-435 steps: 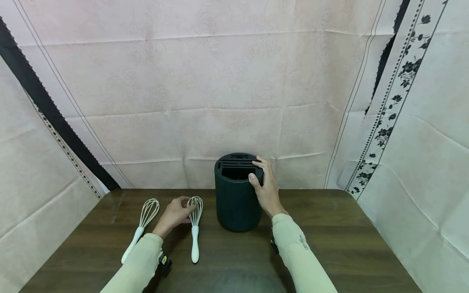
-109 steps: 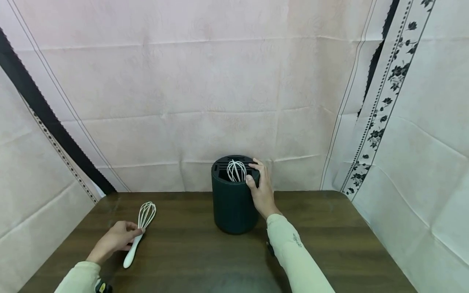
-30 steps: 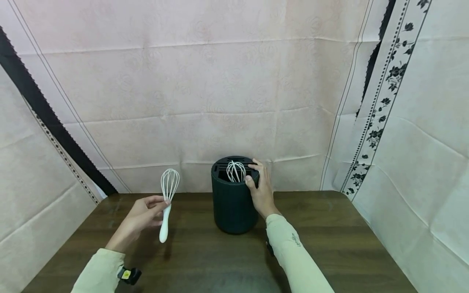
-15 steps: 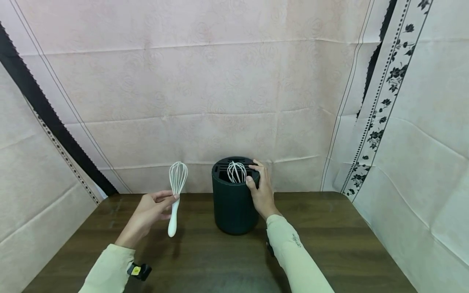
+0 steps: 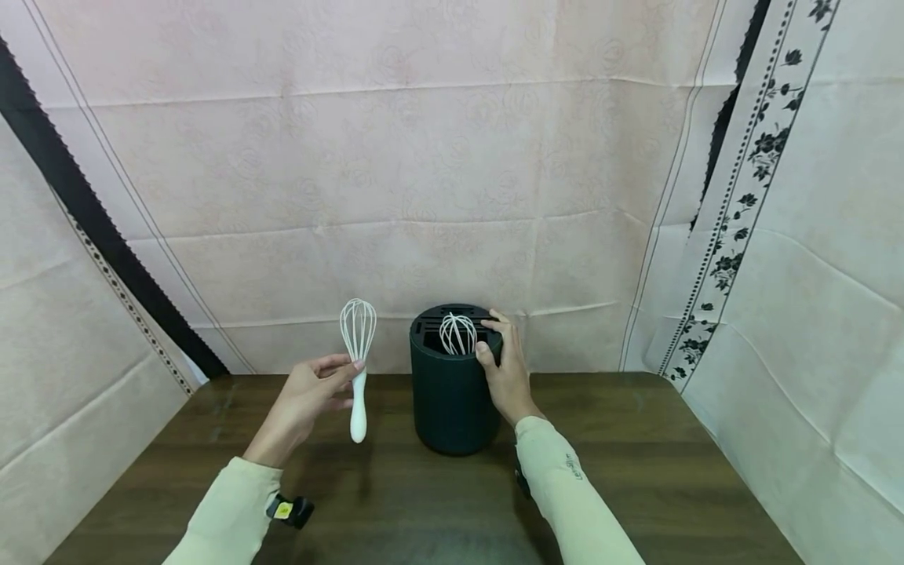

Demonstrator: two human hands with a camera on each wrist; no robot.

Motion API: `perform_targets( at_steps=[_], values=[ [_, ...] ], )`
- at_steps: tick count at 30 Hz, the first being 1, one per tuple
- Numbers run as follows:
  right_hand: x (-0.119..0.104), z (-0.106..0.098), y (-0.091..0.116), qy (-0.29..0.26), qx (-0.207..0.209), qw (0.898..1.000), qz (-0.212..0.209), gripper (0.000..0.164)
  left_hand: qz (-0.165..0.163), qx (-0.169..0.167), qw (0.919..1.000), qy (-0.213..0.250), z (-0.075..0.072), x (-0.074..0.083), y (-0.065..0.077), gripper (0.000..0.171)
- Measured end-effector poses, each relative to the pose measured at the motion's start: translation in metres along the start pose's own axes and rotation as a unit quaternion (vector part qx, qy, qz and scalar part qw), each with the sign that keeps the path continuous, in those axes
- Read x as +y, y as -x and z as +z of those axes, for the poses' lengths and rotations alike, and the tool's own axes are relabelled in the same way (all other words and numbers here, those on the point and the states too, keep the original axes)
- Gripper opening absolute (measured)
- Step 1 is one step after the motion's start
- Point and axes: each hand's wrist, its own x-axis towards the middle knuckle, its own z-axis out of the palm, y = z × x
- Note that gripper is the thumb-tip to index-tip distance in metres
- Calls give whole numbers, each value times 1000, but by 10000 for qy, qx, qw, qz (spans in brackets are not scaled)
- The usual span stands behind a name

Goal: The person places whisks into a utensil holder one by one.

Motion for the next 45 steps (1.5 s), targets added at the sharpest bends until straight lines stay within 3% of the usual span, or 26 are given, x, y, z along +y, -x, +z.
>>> perform_targets(
  at_steps=[10,23,28,37,45],
  values=[
    [1,0,2,-63,7,9999,-112,45,73,-176,9992,356,19,13,-7,49],
    [1,-3,1,23,-33,10000,-60,47,289,-430,9975,476,35,34,-18,50],
    [1,-3,2,19,-25,10000,-90,48,513,-483,9962,521,40,42,-21,47],
    [-1,-1,3,-17,-18,9999,-107,48,1020,-288,9937,370,50,64,-26,51],
    [2,0,0,-15,36,9999,-145,47,1402,-357,9870,695,59,78,-29,51]
  ],
)
